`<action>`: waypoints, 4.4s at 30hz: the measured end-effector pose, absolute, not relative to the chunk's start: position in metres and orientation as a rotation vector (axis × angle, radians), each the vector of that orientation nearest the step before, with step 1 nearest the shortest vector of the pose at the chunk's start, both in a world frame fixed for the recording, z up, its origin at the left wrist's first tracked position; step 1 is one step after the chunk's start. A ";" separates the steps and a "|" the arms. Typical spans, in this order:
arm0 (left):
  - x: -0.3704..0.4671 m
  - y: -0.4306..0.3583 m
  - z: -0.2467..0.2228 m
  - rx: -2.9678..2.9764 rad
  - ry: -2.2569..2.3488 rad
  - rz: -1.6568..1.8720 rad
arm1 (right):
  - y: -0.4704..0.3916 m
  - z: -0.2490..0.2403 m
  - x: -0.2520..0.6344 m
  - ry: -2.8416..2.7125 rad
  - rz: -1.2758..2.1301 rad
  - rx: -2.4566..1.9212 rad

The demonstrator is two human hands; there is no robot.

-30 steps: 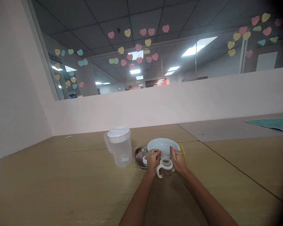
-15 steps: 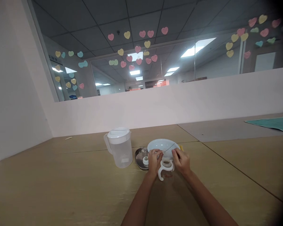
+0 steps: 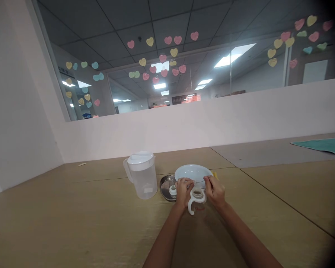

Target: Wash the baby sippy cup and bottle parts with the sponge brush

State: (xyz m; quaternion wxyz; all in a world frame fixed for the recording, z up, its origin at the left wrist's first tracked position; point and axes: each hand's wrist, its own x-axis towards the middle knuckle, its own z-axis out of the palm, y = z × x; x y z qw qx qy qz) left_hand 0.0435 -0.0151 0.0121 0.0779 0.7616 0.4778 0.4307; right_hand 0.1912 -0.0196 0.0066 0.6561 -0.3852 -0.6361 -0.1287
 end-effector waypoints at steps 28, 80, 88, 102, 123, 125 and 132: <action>0.036 -0.013 0.017 2.324 1.294 1.420 | -0.015 0.011 0.184 -1.664 -0.231 -0.753; 0.041 -0.019 0.016 2.686 1.461 1.437 | -0.031 0.028 0.181 -1.497 -0.348 -0.716; 0.046 -0.025 0.023 2.697 1.451 1.522 | -0.028 0.029 0.182 -1.589 -0.226 -0.795; 0.047 -0.024 0.018 2.653 1.385 1.596 | -0.026 0.019 0.184 -1.431 -0.488 -0.926; 0.033 -0.015 0.004 2.544 1.506 1.602 | -0.032 0.028 0.196 -0.931 -0.079 -1.023; 0.032 -0.014 0.004 2.502 1.556 1.647 | -0.029 0.030 0.200 -0.934 -0.119 -1.109; 0.036 -0.020 0.010 2.496 1.568 1.506 | -0.003 0.011 0.203 -1.225 -0.274 -1.295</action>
